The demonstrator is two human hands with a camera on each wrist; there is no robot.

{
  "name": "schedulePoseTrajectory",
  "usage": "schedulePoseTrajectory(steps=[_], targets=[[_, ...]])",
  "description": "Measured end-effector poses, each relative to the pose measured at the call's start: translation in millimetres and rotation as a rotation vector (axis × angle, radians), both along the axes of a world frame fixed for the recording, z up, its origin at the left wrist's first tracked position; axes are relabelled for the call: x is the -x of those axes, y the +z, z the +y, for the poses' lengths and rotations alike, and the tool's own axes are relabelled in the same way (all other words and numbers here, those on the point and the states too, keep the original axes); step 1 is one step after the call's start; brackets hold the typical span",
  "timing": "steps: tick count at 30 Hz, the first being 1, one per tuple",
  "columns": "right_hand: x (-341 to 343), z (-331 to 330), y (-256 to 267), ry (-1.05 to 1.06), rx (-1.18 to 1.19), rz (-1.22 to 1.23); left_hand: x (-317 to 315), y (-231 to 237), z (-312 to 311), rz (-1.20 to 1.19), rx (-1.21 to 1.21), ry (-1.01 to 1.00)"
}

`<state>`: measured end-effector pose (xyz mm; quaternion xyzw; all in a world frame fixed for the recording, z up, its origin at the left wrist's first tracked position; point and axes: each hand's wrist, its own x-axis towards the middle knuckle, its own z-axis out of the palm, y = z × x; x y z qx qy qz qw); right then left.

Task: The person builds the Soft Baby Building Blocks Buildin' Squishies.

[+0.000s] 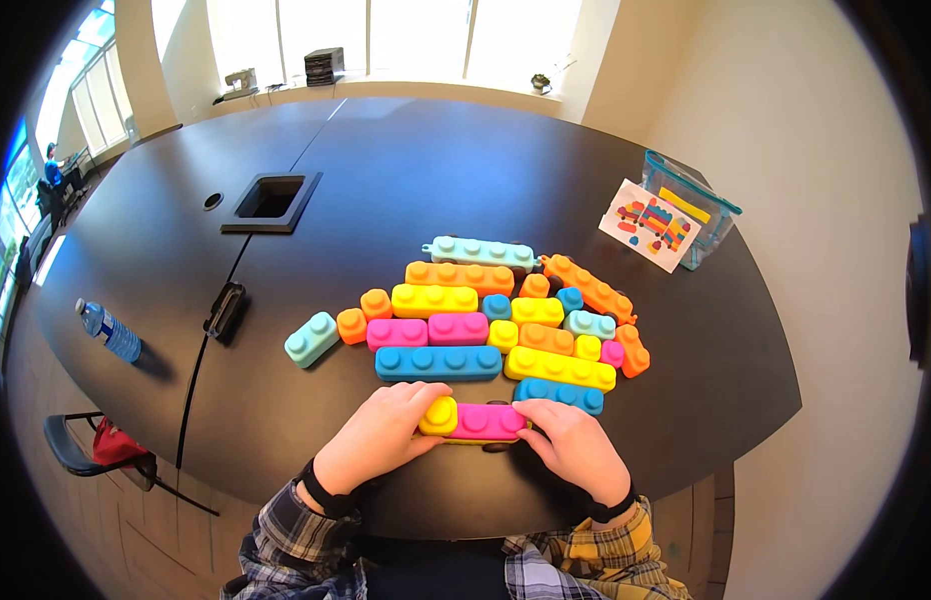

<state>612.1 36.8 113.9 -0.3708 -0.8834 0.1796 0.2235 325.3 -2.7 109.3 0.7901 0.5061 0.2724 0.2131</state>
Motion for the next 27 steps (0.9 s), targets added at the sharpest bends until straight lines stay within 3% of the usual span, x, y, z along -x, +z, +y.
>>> schedulePoseTrajectory(steps=[16, 20, 25, 27], targets=[[1.2, -0.6, -1.6, 0.002, -0.018, -0.02, 1.8, -0.6, 1.2, -0.009, 0.016, -0.023], [-1.8, 0.7, -2.3, 0.002, 0.011, -0.03, 1.0, 7.1, -1.0, -0.013, -0.096, -0.017], [-21.4, 9.4, 20.5, 0.014, 0.02, -0.021, 5.2, 5.6, -2.3, 0.024, -0.028, 0.007], [-37.2, 18.2, 35.0, -0.079, -0.004, -0.055, 4.7, 3.1, -2.7, 0.018, -0.07, 0.011]])
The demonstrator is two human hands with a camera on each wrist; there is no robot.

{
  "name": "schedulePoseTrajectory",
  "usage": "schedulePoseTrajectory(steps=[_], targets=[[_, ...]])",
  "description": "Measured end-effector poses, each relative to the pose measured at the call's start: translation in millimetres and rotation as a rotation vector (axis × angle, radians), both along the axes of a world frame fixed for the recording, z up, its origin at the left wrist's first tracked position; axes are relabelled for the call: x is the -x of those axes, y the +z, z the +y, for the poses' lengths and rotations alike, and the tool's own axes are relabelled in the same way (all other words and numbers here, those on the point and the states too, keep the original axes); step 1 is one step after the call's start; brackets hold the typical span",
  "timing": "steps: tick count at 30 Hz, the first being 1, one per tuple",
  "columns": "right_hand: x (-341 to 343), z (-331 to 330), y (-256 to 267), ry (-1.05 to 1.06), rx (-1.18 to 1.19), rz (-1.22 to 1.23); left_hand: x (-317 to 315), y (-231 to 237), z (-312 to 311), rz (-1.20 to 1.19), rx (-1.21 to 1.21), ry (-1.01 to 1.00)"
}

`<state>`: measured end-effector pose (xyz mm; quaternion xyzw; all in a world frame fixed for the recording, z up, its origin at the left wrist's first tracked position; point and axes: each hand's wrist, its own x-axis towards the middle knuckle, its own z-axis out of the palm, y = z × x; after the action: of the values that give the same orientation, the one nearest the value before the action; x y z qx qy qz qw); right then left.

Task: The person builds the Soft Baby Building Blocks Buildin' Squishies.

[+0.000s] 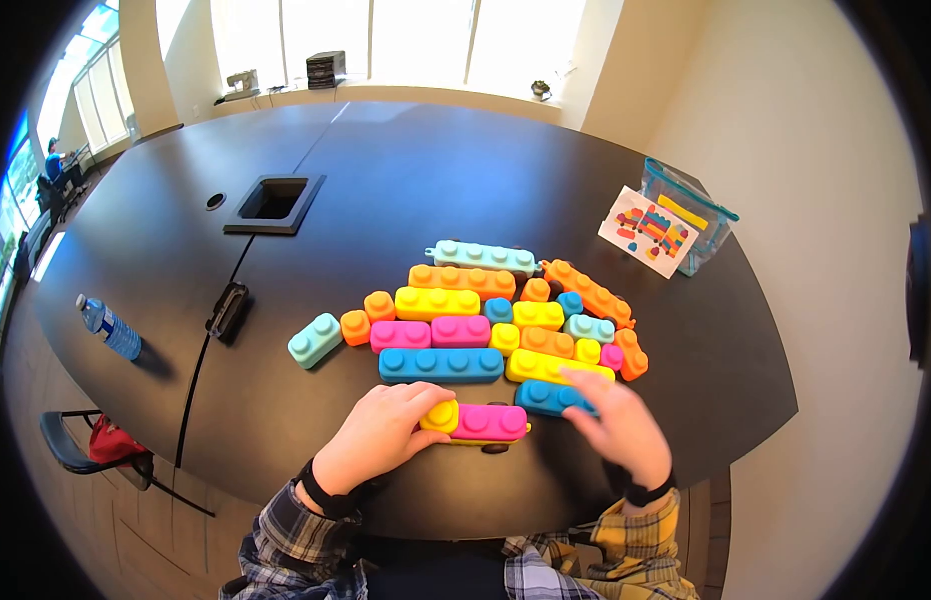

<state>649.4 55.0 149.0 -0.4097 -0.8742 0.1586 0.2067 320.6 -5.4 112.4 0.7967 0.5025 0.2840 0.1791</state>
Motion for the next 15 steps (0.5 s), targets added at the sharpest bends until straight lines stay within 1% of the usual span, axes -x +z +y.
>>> schedulePoseTrajectory(steps=[2, 4, 5, 6, 7, 8, 9, 11, 13, 15], targets=[[-15.6, 17.4, 8.6, -0.09, -0.107, -0.014, -0.2, 0.6, -0.8, 0.007, 0.01, -0.001], [-33.0, 49.9, 6.2, -0.153, -0.13, -0.04, -0.4, 3.5, -2.2, 0.015, 0.014, -0.004], [-44.0, 67.3, -4.0, -0.177, -0.182, -0.061, -1.0, 6.4, -4.3, 0.04, -0.077, 0.02], [-54.0, 83.1, -13.3, -0.228, -0.119, -0.15, -1.5, 8.7, -6.3, 0.063, -0.167, 0.044], [-60.6, 95.3, -24.2, -0.242, -0.149, -0.201, -0.7, 10.2, -8.2, 0.062, -0.169, 0.043], [-61.7, 103.9, -31.0, -0.255, -0.179, -0.251, 1.9, 11.2, -10.3, 0.06, -0.117, 0.074], [-63.3, 112.4, -37.3, -0.254, -0.18, -0.252, 4.5, 11.0, -12.1, 0.059, -0.066, 0.106], [-61.4, 125.4, -42.9, -0.345, -0.111, -0.351, 10.7, 3.2, -12.7, 0.046, -0.057, 0.12], [-60.9, 132.4, -49.4, -0.351, -0.129, -0.368, 13.8, -1.5, -12.5, 0.036, -0.051, 0.136], [-61.9, 136.1, -56.8, -0.36, -0.142, -0.385, 14.8, -3.7, -13.3, 0.024, 0.078, 0.137]])
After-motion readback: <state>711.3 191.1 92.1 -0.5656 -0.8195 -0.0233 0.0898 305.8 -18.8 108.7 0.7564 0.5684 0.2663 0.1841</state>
